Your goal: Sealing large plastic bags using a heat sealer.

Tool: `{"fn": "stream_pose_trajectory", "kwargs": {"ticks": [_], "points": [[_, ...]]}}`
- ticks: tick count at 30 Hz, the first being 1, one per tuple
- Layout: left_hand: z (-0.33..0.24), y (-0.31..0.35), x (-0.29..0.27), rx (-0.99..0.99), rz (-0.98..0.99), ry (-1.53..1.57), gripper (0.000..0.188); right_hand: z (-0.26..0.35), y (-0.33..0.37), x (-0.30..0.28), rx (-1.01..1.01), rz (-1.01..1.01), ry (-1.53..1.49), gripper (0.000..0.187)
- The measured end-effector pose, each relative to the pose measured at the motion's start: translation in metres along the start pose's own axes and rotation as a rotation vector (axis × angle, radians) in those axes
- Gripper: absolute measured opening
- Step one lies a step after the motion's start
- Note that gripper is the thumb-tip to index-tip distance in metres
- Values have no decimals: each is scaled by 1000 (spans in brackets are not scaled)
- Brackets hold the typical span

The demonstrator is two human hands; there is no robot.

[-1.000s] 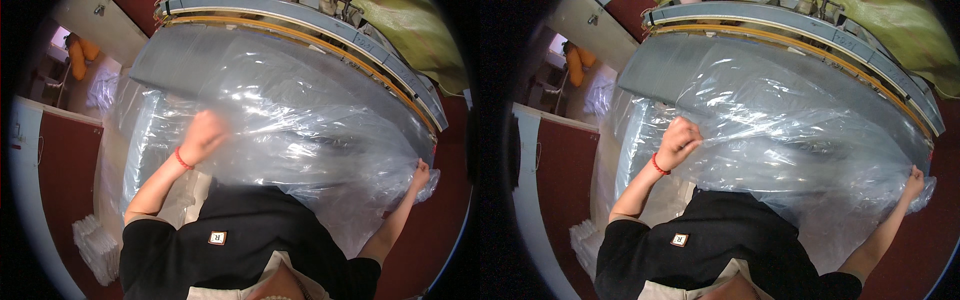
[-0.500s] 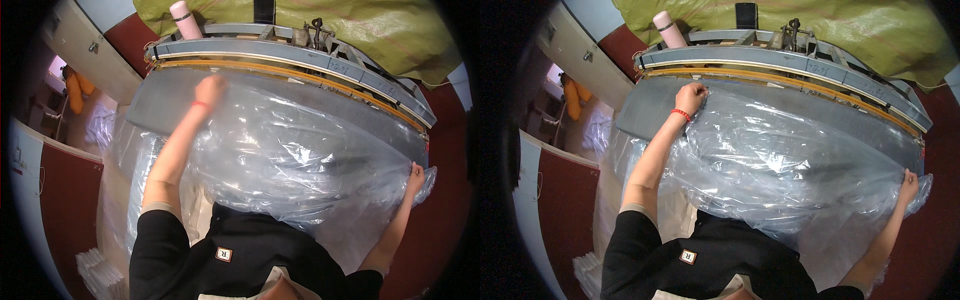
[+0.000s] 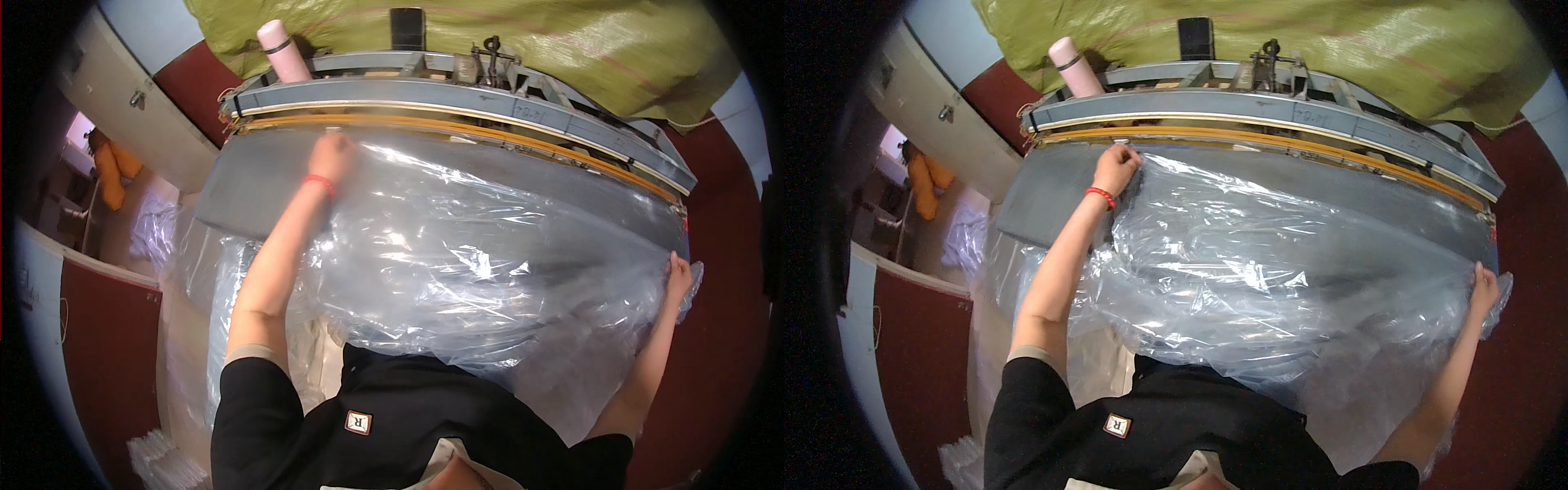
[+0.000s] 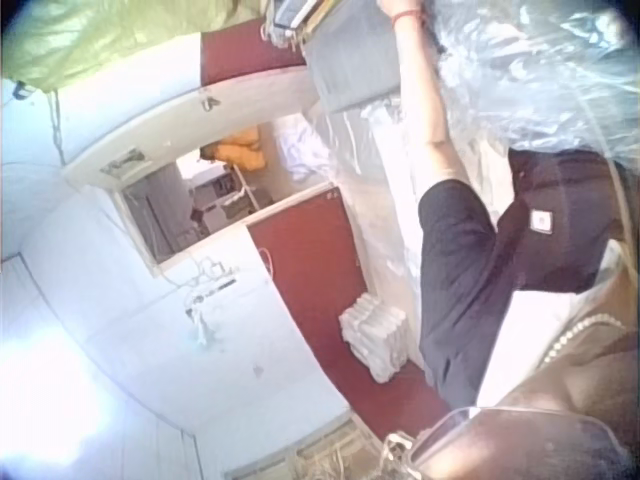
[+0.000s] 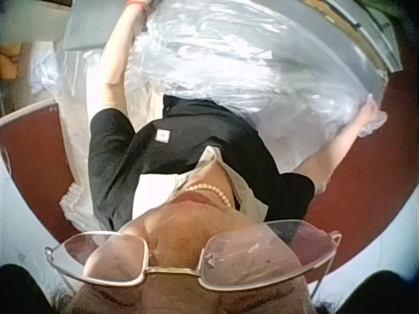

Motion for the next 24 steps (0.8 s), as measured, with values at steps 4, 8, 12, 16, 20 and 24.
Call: {"fn": "stream_pose_trajectory", "kwargs": {"ticks": [4, 8, 12, 16, 20, 24], "points": [[-19, -14, -4, -527, -321, 843, 10, -8, -25, 24, 263, 44, -497, 26], [-25, -9, -45, -189, -756, 20, 15, 69, 9, 53, -240, -534, -16, 33], [19, -9, -37, -125, -598, 13, 15, 97, 16, 102, -151, -386, -14, 29], [59, -22, -35, -105, -658, 114, 17, 101, -16, 139, -193, -248, -325, 25], [78, -26, -19, -245, -625, 312, 13, 92, -27, 153, -127, -220, -392, 22], [78, -23, -15, -317, -642, 455, 13, 96, -19, 148, 26, -272, -252, 18]]}}
Point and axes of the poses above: each hand's wrist, its own y-axis away from the middle knuckle, its own x-axis out of the palm, z = x × y, the point moved 7 cm from there along -y, towards the middle knuckle, and after that the axes turned 14 degrees about x, right-handed, at the moved point
